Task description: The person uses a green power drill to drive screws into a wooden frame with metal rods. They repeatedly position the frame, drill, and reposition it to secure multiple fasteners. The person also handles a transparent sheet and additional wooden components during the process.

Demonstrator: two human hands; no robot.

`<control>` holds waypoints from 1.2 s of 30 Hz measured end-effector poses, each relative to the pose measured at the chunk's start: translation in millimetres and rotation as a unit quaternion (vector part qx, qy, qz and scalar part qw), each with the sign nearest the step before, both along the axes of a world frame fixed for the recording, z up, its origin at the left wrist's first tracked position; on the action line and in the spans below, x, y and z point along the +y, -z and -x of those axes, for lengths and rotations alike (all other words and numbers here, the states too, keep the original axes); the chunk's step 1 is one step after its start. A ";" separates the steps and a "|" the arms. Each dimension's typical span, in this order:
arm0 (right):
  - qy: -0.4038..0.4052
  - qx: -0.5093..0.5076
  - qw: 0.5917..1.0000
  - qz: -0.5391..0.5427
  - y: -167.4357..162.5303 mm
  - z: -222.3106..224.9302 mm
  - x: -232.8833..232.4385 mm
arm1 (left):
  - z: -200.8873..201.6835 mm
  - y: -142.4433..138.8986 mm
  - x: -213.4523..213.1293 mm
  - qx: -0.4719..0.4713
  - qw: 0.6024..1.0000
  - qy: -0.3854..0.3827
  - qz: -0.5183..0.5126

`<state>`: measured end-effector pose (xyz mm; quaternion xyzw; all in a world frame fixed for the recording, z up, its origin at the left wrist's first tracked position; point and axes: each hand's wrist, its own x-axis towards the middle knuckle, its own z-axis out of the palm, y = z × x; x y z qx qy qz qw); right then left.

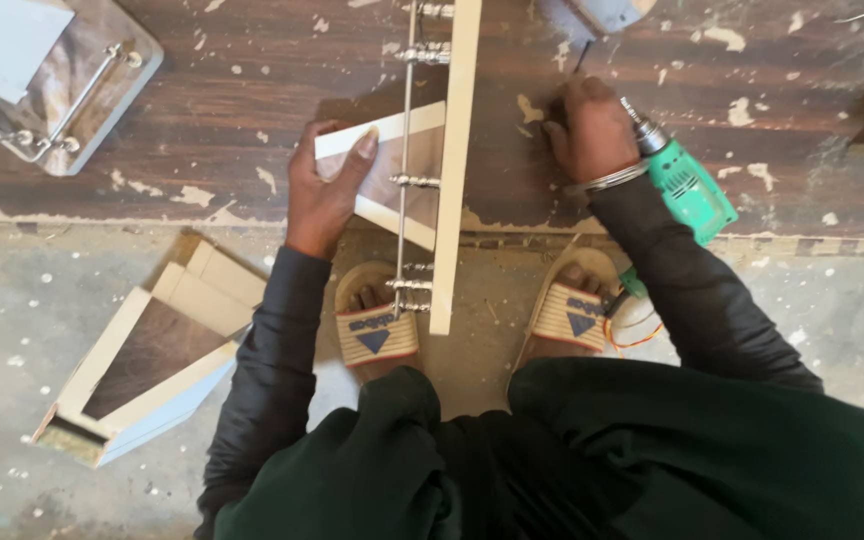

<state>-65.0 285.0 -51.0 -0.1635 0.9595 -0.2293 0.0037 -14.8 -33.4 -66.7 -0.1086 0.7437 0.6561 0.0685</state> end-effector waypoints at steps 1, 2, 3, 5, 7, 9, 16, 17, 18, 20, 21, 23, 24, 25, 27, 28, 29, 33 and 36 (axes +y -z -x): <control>0.012 -0.016 1.000 0.010 -0.5 -0.1 0.0 | -0.8 0.0 0.0 -0.012 1.000 0.000 -0.019; 0.024 -0.033 0.999 0.019 0.3 1.2 -0.7 | -1.3 -0.4 -0.5 -0.026 0.999 0.000 -0.038; 0.034 -0.026 0.999 0.006 1.5 2.7 -1.3 | -1.4 -0.9 -0.7 -0.034 0.998 0.001 -0.059; 0.051 0.000 0.998 -0.021 6.1 7.5 -3.8 | -1.5 -2.3 -0.9 -0.004 1.000 0.003 -0.020; 0.077 -0.032 0.996 -0.006 12.4 11.9 -6.7 | -1.5 -3.6 -0.6 0.007 1.000 0.004 0.001; 0.083 -0.049 0.995 -0.007 17.4 14.5 -7.6 | -1.5 -4.3 -0.2 0.003 1.000 0.007 0.001; -0.028 0.121 0.992 -0.006 6.9 12.6 42.5 | -0.3 -4.2 -3.5 -0.013 1.000 0.010 0.017; -0.007 0.079 0.997 -0.020 5.0 10.8 51.0 | -0.2 -4.4 -3.9 -0.019 1.000 0.008 0.007; 0.015 0.039 0.999 -0.036 3.4 9.3 58.9 | -0.3 -4.9 -4.4 -0.022 1.000 0.008 -0.004; 0.046 0.002 0.998 -0.045 3.7 8.6 68.5 | -0.8 -5.9 -4.5 -0.015 1.000 0.009 0.010; 0.051 0.001 0.998 -0.037 5.1 7.4 70.5 | -1.1 -6.6 -4.4 -0.011 1.000 0.008 0.016; 0.058 -0.013 0.998 -0.035 9.1 6.0 70.9 | -1.9 -7.8 -3.9 -0.005 1.000 0.004 -0.001; 0.063 -0.025 0.997 -0.043 11.4 5.3 70.0 | -2.1 -8.2 -3.4 -0.006 1.000 0.002 -0.006; 0.071 -0.035 0.995 -0.053 12.6 5.2 69.7 | -2.2 -8.7 -3.3 -0.007 1.000 0.000 0.012; 0.031 0.020 0.995 -0.094 14.4 6.1 70.0 | -1.7 -9.3 -3.1 0.004 0.999 0.002 0.047; 0.012 0.049 0.992 -0.114 14.5 6.5 71.5 | -1.3 -9.6 -3.0 0.002 0.999 0.002 0.043; 0.014 0.039 0.990 -0.137 14.6 7.8 72.4 | -0.8 -9.8 -2.9 -0.001 0.999 0.003 0.038; 0.017 0.000 0.992 -0.129 14.9 10.1 77.0 | 0.6 -10.4 -2.2 -0.047 0.999 -0.001 -0.001; 0.036 -0.017 0.996 -0.079 16.3 10.7 76.5 | 0.2 -11.1 -1.4 -0.039 0.999 0.003 0.021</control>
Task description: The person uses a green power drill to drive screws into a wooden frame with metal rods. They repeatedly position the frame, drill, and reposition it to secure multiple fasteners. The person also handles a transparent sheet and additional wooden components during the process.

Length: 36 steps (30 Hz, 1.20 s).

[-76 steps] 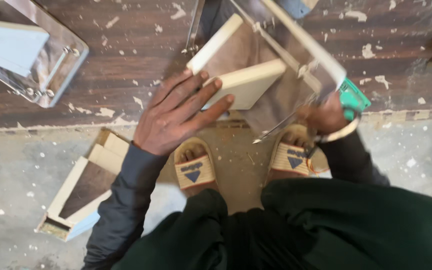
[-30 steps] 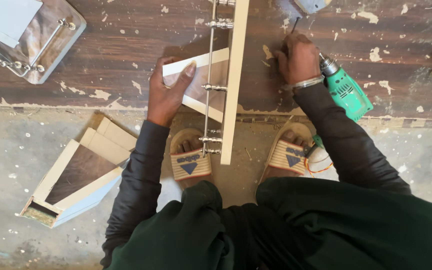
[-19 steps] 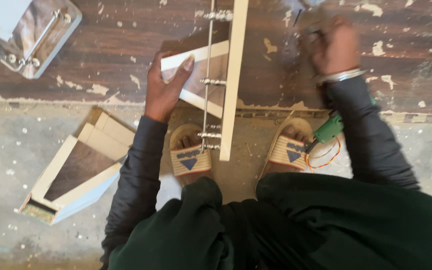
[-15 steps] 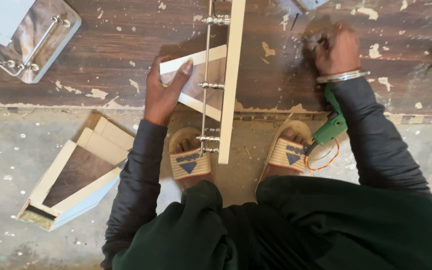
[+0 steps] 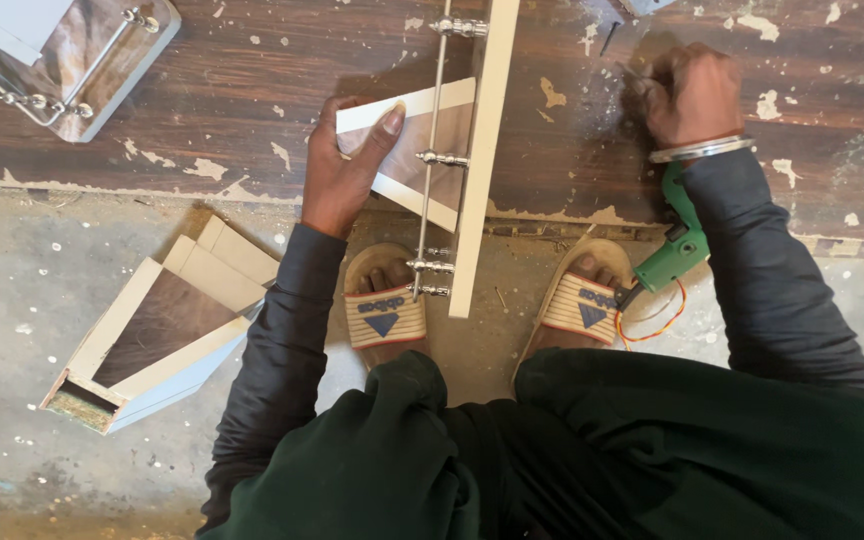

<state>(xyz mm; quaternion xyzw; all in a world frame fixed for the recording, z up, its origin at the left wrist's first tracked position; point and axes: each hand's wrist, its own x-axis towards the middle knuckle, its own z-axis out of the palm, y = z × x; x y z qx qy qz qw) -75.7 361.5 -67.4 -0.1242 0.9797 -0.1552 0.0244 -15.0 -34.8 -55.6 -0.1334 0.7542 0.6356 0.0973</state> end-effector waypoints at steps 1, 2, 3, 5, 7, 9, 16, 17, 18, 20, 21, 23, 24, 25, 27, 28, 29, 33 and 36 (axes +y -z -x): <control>0.011 -0.005 1.000 0.008 0.7 0.2 -0.5 | -0.2 0.0 0.3 -0.003 1.000 -0.003 -0.015; 0.009 -0.003 1.000 0.005 1.2 0.1 -1.0 | -0.5 -0.3 0.3 -0.005 1.000 -0.006 -0.029; 0.006 -0.001 1.000 0.004 1.8 0.3 -1.9 | -0.7 -0.5 0.3 -0.007 0.999 -0.010 -0.041; 0.007 -0.008 1.000 -0.002 2.7 -0.2 -3.2 | -0.9 -0.9 -0.1 0.000 1.000 -0.002 -0.018; 0.017 -0.020 1.000 -0.017 3.3 -1.1 -3.9 | -0.8 -1.2 -0.6 0.004 1.000 0.001 -0.009; 0.044 -0.045 0.998 0.020 3.8 -2.5 -4.4 | -0.6 -1.6 -1.1 0.003 1.000 0.001 -0.013; 0.040 -0.030 0.999 0.011 7.5 -5.8 -8.9 | -0.7 -3.3 -0.4 -0.009 1.000 0.000 -0.014; 0.045 -0.031 0.998 0.004 8.0 -6.2 -9.8 | -0.8 -3.4 -0.3 -0.011 1.000 0.000 -0.009; 0.051 -0.034 0.998 -0.003 8.5 -6.4 -10.8 | -0.8 -3.4 -0.3 -0.013 1.000 0.000 -0.004; 0.039 -0.017 0.999 -0.015 8.4 -7.8 -10.2 | -0.8 -3.0 -0.4 0.008 1.000 0.005 0.006; 0.020 0.001 1.000 -0.017 8.0 -8.7 -9.3 | -0.9 -2.8 -0.5 0.018 1.000 0.007 0.013; 0.012 -0.006 1.000 -0.014 7.1 -10.6 -7.0 | -1.0 -2.0 -0.7 0.011 1.000 0.004 -0.004; 0.024 -0.028 0.999 -0.009 6.6 -11.3 -5.6 | -1.0 -1.7 -0.7 0.007 1.000 0.002 -0.014; 0.035 -0.051 0.998 -0.004 6.5 -12.0 -4.7 | -1.2 -1.1 -0.6 0.007 1.000 0.001 -0.015; 0.007 -0.024 0.999 -0.026 6.8 -13.2 -3.4 | -1.6 -0.5 -0.3 0.007 1.000 -0.001 -0.018; -0.007 -0.010 0.999 -0.036 7.3 -13.6 -3.2 | -1.8 -0.2 0.1 0.008 1.000 -0.002 -0.024; -0.006 -0.013 0.999 -0.036 7.9 -14.0 -3.1 | -2.1 -0.1 0.3 0.007 1.000 -0.002 -0.030; 0.008 -0.037 0.998 -0.046 9.3 -14.5 -0.7 | -3.1 0.1 1.2 0.024 1.000 0.006 -0.010; 0.018 -0.066 0.997 -0.031 8.0 -15.6 4.3 | -3.9 0.6 1.5 -0.006 0.999 -0.008 -0.048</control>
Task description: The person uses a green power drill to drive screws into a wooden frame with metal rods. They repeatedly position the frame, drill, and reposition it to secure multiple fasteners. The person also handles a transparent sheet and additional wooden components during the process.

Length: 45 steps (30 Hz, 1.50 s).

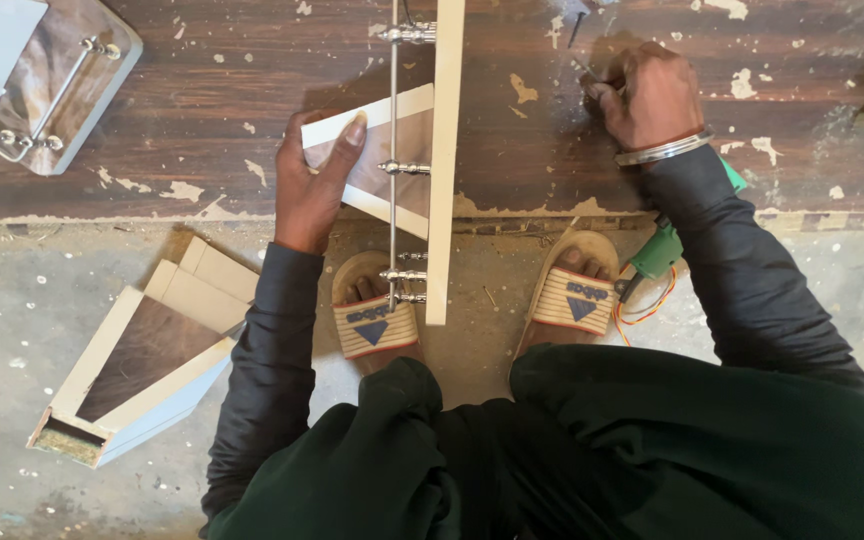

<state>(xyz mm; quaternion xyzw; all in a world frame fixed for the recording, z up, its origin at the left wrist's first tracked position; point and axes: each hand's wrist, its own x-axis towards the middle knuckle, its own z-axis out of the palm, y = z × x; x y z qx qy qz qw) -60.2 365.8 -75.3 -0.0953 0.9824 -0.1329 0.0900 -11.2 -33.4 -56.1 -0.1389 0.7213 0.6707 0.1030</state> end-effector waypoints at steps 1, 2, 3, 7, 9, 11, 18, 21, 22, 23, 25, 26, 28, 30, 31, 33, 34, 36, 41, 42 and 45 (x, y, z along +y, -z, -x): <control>0.002 -0.008 1.000 0.011 -0.4 -0.6 1.2 | -0.2 0.4 0.1 -0.003 1.000 0.002 0.011; -0.004 0.006 1.000 0.002 -0.7 -1.5 1.7 | -0.3 0.6 0.1 -0.005 1.000 0.003 0.022; -0.010 0.022 1.000 -0.007 -0.7 -2.5 1.5 | -0.3 1.0 0.2 -0.007 0.999 0.004 0.033; 0.016 0.032 0.999 -0.027 1.5 -8.1 -2.2 | 0.3 1.1 0.3 -0.017 1.000 -0.002 -0.001; 0.018 0.053 0.998 -0.033 0.6 -14.3 1.7 | 1.1 0.2 0.1 -0.019 1.000 0.003 0.007; -0.001 0.097 0.995 -0.005 -3.4 -26.9 12.9 | 2.1 -1.4 -0.4 -0.013 1.000 0.009 -0.003; 0.290 0.149 0.918 0.226 -16.0 -133.1 79.4 | 8.3 -4.8 -1.4 -0.013 1.000 0.018 0.010; 0.557 0.036 0.779 0.286 -1.1 -166.5 77.3 | 11.4 -3.6 -0.1 -0.006 0.998 0.028 0.052; 0.549 0.023 0.754 0.359 4.5 -171.0 74.1 | 12.2 -3.0 0.6 -0.012 0.998 0.022 0.052; 0.539 0.010 0.724 0.431 10.9 -173.9 68.3 | 12.9 -2.6 1.2 -0.018 0.998 0.016 0.054; 0.499 0.020 0.713 0.492 17.8 -172.4 61.4 | 13.4 -2.0 2.5 -0.023 0.998 0.008 0.061; 0.472 0.044 0.737 0.482 20.2 -169.5 59.2 | 13.3 -2.1 3.0 -0.021 0.998 0.008 0.065; 0.457 0.062 0.750 0.473 20.6 -163.9 58.9 | 12.8 -2.3 3.9 -0.012 0.997 0.010 0.078; 0.481 0.047 0.736 0.474 18.2 -159.7 61.8 | 12.1 -2.7 4.3 0.000 0.996 0.011 0.094; 0.479 0.040 0.738 0.474 17.2 -158.3 63.6 | 11.7 -3.1 4.3 -0.005 0.997 0.009 0.082; 0.472 0.016 0.741 0.477 17.2 -158.0 66.4 | 11.7 -3.3 4.2 -0.020 0.998 0.001 0.065; 0.466 0.032 0.736 0.489 18.4 -159.1 67.2 | 12.0 -3.4 4.1 -0.014 0.997 0.003 0.072; 0.448 0.061 0.727 0.516 22.2 -162.9 68.3 | 13.0 -3.6 3.9 -0.001 0.996 0.004 0.088; 0.388 0.012 0.704 0.595 21.6 -180.5 74.1 | 17.0 -4.6 4.9 0.001 0.993 0.004 0.119; 0.379 -0.009 0.700 0.605 17.2 -182.7 74.1 | 17.6 -5.1 5.5 0.000 0.991 0.001 0.137; 0.280 -0.084 0.649 0.702 -11.1 -182.8 72.1 | 19.0 -6.1 7.8 0.000 0.991 -0.014 0.130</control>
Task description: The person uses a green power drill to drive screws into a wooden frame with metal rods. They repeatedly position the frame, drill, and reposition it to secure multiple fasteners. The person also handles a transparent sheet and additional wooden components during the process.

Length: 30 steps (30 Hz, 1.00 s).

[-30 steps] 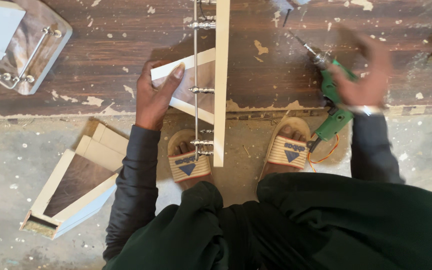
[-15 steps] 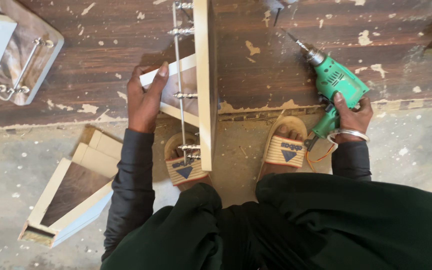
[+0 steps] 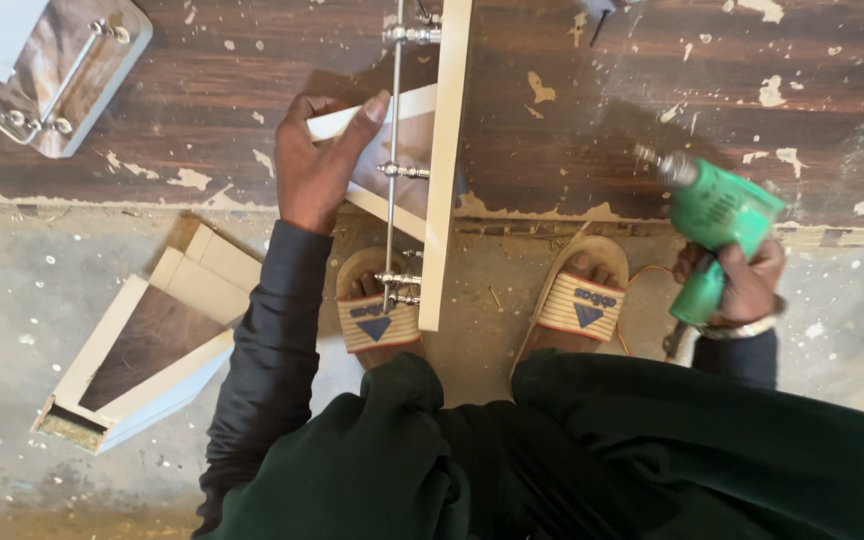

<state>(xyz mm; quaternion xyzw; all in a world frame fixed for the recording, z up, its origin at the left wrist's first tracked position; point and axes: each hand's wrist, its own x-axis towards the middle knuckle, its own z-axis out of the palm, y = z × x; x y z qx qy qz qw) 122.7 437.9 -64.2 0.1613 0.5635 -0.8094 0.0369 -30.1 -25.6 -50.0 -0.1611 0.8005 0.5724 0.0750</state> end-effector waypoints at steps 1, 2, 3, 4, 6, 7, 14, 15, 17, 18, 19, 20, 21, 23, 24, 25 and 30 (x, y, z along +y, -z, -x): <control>-0.019 0.009 1.000 -0.005 -14.4 2.3 -2.5 | 0.2 -0.2 1.0 0.006 1.000 0.000 0.014; -0.036 0.020 0.999 -0.010 -29.1 6.9 -6.7 | 0.7 0.0 1.9 0.016 0.999 0.001 0.028; -0.055 0.031 0.998 -0.015 -45.2 12.5 -10.5 | 0.9 0.1 2.8 0.025 0.999 0.001 0.041; -0.088 0.053 0.994 -0.039 -59.2 20.6 -14.2 | 1.4 0.6 3.6 0.033 0.999 0.000 0.040; -0.153 0.097 0.980 -0.082 -80.2 32.7 -26.5 | 2.2 1.7 4.8 0.049 0.998 0.000 0.042; -0.148 0.088 0.980 -0.104 -89.2 34.9 -32.1 | 2.6 2.4 5.1 0.049 0.997 -0.001 0.053; -0.146 0.112 0.964 -0.193 -105.7 29.4 -52.9 | 2.6 3.4 4.4 0.074 0.993 0.018 0.094; -0.157 0.125 0.959 -0.202 -105.4 29.1 -52.4 | 2.1 3.0 4.4 0.091 0.990 0.026 0.100; -0.162 0.120 0.956 -0.215 -104.7 29.5 -50.4 | 1.2 2.3 4.7 0.116 0.986 0.045 0.111; -0.163 0.117 0.954 -0.224 -104.8 29.0 -49.5 | 0.9 2.2 5.0 0.129 0.983 0.055 0.114; -0.162 0.119 0.954 -0.224 -105.1 28.2 -48.8 | 0.7 1.9 5.4 0.116 0.986 0.055 0.111; -0.161 0.121 0.954 -0.223 -104.7 27.6 -48.4 | 0.6 1.9 5.7 0.103 0.987 0.055 0.108; -0.160 0.124 0.954 -0.222 -104.4 26.1 -48.1 | 0.7 2.1 6.0 0.090 0.989 0.055 0.105; -0.170 0.133 0.942 -0.258 -102.8 24.1 -46.2 | 1.4 2.3 6.4 0.112 0.983 0.061 0.129; -0.175 0.138 0.936 -0.274 -101.1 22.5 -45.2 | 1.9 2.3 6.4 0.122 0.980 0.065 0.142; -0.164 0.138 0.942 -0.259 -98.1 21.3 -43.9 | 2.4 2.4 6.3 0.106 0.983 0.060 0.136; -0.025 0.038 0.962 -0.269 -59.7 16.2 -34.6 | 3.8 1.7 5.0 0.131 0.982 0.068 0.120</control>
